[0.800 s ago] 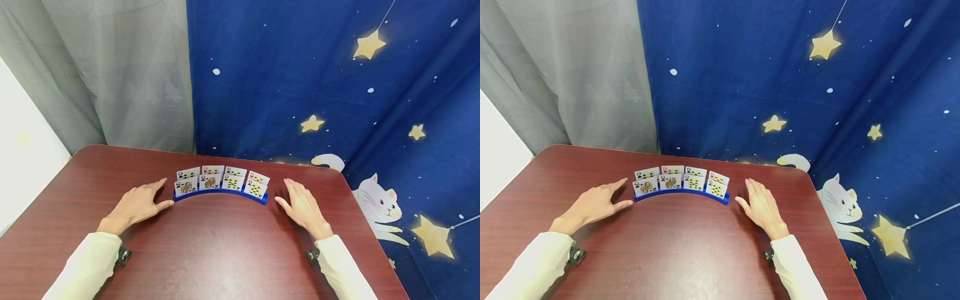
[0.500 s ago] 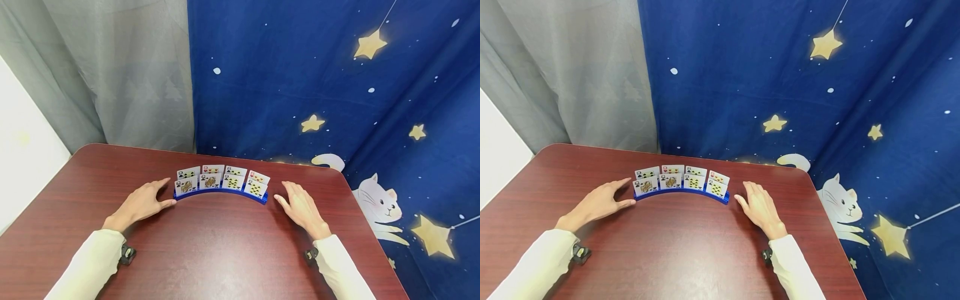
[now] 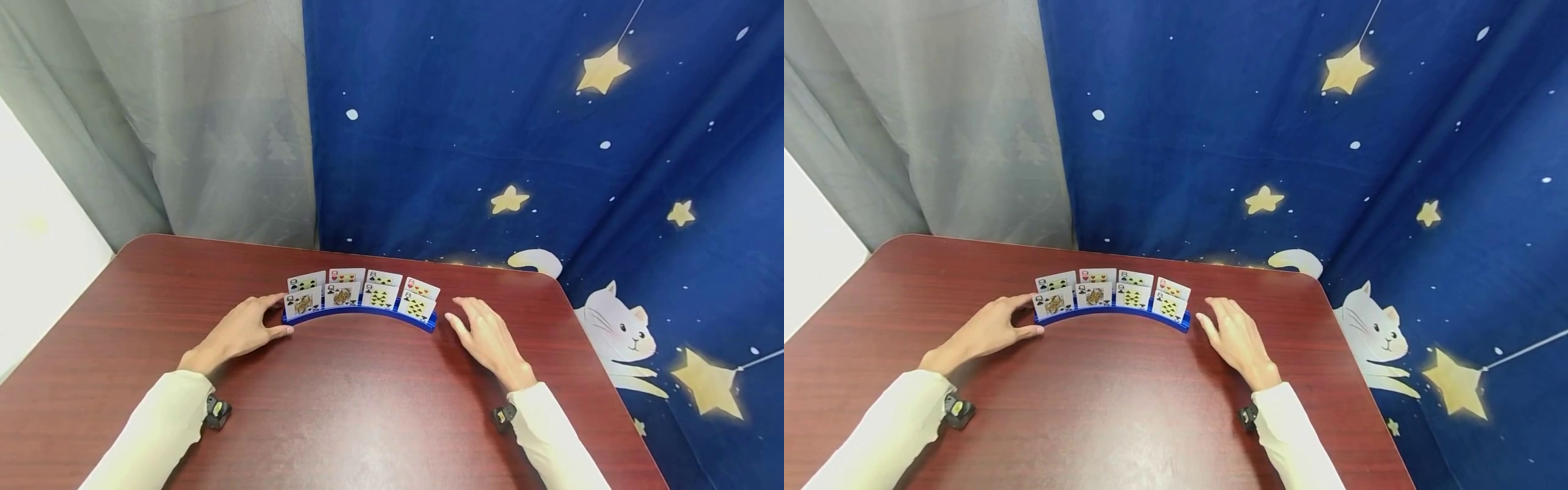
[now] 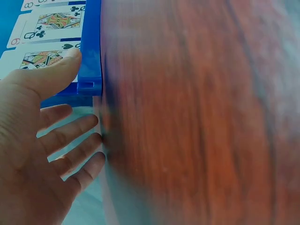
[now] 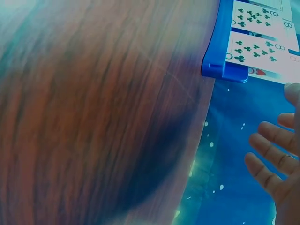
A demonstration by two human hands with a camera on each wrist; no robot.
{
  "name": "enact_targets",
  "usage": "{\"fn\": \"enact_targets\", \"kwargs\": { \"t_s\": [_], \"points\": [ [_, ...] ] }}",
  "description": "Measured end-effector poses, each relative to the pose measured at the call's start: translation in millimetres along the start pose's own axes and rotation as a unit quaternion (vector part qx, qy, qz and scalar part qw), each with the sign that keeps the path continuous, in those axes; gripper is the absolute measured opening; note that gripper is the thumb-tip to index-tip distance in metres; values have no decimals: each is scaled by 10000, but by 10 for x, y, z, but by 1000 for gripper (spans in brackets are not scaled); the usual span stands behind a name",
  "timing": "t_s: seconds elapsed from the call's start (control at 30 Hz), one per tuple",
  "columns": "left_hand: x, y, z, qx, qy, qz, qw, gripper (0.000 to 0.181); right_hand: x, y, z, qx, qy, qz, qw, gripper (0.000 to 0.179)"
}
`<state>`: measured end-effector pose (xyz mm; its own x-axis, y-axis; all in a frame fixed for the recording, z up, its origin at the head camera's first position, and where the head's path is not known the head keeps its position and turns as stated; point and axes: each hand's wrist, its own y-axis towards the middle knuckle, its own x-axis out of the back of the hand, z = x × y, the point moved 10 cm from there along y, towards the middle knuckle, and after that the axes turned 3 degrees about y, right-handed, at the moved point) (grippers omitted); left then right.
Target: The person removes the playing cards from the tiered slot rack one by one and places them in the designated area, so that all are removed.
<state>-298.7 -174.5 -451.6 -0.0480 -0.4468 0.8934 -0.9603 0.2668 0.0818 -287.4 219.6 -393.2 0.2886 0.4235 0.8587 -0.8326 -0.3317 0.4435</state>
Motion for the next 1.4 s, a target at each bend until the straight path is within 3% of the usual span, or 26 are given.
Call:
{"fn": "enact_targets", "kwargs": {
  "t_s": [0.33,0.67,0.9,1.4],
  "points": [
    [-21,27,-14,20,-72,-130,9999,63,-29,59,-11,-483,1402,-134,9889,27],
    [-32,75,-82,-72,-240,-209,9995,45,-117,122,89,-558,1893,-78,9803,19],
    [-48,122,-95,-138,-333,-193,9992,37,-143,166,134,-569,1946,-149,9791,15],
    [-59,167,-124,-40,-407,-143,9991,31,-183,201,129,-571,1463,-283,9872,5]
  ]
}}
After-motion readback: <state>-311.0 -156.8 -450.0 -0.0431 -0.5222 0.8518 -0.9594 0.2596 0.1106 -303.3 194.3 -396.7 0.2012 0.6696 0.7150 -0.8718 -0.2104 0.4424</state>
